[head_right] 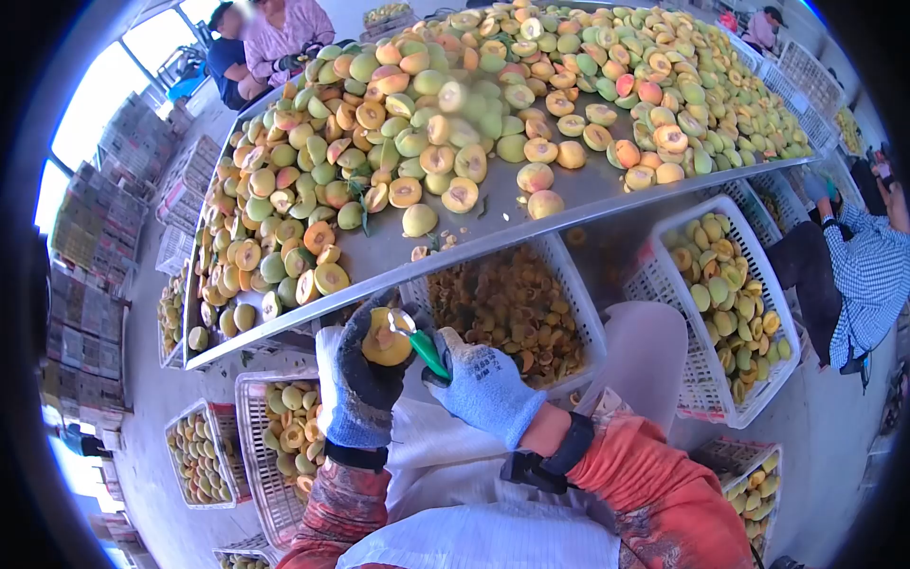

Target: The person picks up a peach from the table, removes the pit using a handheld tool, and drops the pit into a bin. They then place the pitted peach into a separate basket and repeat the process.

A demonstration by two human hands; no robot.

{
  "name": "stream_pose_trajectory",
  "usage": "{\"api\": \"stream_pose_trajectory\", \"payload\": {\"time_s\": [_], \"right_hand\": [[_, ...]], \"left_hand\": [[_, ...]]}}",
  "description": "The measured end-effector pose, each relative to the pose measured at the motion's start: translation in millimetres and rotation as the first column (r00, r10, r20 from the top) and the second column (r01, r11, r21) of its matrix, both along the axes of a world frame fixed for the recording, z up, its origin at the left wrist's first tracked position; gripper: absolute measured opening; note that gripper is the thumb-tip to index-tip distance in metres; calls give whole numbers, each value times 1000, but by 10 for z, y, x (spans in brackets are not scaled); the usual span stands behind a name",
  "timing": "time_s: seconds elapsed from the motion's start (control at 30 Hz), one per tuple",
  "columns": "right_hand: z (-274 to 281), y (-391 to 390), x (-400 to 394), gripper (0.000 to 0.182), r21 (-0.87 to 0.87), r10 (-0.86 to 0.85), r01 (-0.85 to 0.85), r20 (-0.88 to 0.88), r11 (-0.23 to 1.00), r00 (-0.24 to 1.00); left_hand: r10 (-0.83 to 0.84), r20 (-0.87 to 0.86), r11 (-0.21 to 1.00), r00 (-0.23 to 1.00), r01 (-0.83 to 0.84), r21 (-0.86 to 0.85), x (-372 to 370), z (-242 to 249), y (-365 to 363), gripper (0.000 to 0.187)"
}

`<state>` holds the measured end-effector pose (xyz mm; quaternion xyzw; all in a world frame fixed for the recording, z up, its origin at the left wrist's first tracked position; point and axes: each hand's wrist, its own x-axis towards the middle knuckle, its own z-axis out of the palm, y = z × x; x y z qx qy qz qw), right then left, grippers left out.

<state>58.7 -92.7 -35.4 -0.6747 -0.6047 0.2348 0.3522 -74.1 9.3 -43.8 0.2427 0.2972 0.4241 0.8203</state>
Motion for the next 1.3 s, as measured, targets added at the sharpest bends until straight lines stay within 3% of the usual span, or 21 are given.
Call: {"api": "stream_pose_trajectory", "payload": {"time_s": [0.03,0.07,0.1,0.17,0.2,0.23,0.3,0.33,0.4,0.5,0.57,0.7,0.8,1.03,1.1,1.13,1.2,1.23,1.3], "right_hand": [[-24,1,-65,37,21,-85,93,-227,995,970],[-3,11,-113,38,-169,-164,94,-469,981,868],[60,16,-115,38,-169,-164,94,-470,981,868],[187,35,-85,38,-231,-243,109,-700,967,671],[-91,69,-6,42,138,-121,172,-321,975,939],[-70,51,62,42,139,-123,176,-325,975,938],[33,45,187,40,-27,-50,50,-8,998,999],[69,14,186,42,-30,-61,63,66,998,996],[71,-65,147,42,6,-80,80,138,997,987],[54,-152,15,43,21,-62,58,283,998,957],[-24,-174,-49,46,8,-36,36,419,999,907],[-65,-160,-74,43,82,-31,-14,521,997,853],[-84,-159,-88,42,58,-23,-14,591,998,807],[34,-234,-157,47,-157,138,-48,632,986,763],[100,-259,-222,43,-277,173,-46,455,960,873],[12,-275,-251,43,-283,173,-44,452,958,875],[-208,-232,-276,40,-52,73,-66,132,996,989],[-208,-215,-236,40,-15,58,-57,156,998,986],[-144,-115,-28,39,-77,161,-161,-8,984,987]], "left_hand": [[3,0,1000,1000,-3,0,45,82,-29,45],[23,17,998,1000,-24,63,98,167,-43,47],[38,34,991,999,-42,125,124,208,-51,49],[-63,-9,984,998,63,166,67,142,-46,55],[-201,-154,960,967,226,166,17,163,-54,57],[-328,-296,914,897,381,141,-29,173,-67,60],[-356,-322,910,877,404,93,-94,164,-89,61],[-404,-294,900,866,434,39,-127,146,-82,55],[-438,-257,892,861,451,-10,-143,109,-60,50],[-299,-158,954,941,296,-46,-128,36,-56,43],[-120,-57,982,991,110,-150,-121,-41,-53,37],[-96,-126,986,987,112,123,-64,-156,-35,38],[-179,-26,983,984,179,28,-60,-78,-45,37],[-78,-57,992,995,83,97,-46,-2,-221,33],[218,-380,904,899,-39,427,28,37,-344,38],[213,-383,907,899,-35,421,59,77,-423,38],[328,-277,880,903,-186,436,164,236,-493,37],[313,-343,896,886,-156,417,173,306,-525,35],[141,-175,960,974,-90,266,64,141,-421,31]]}}
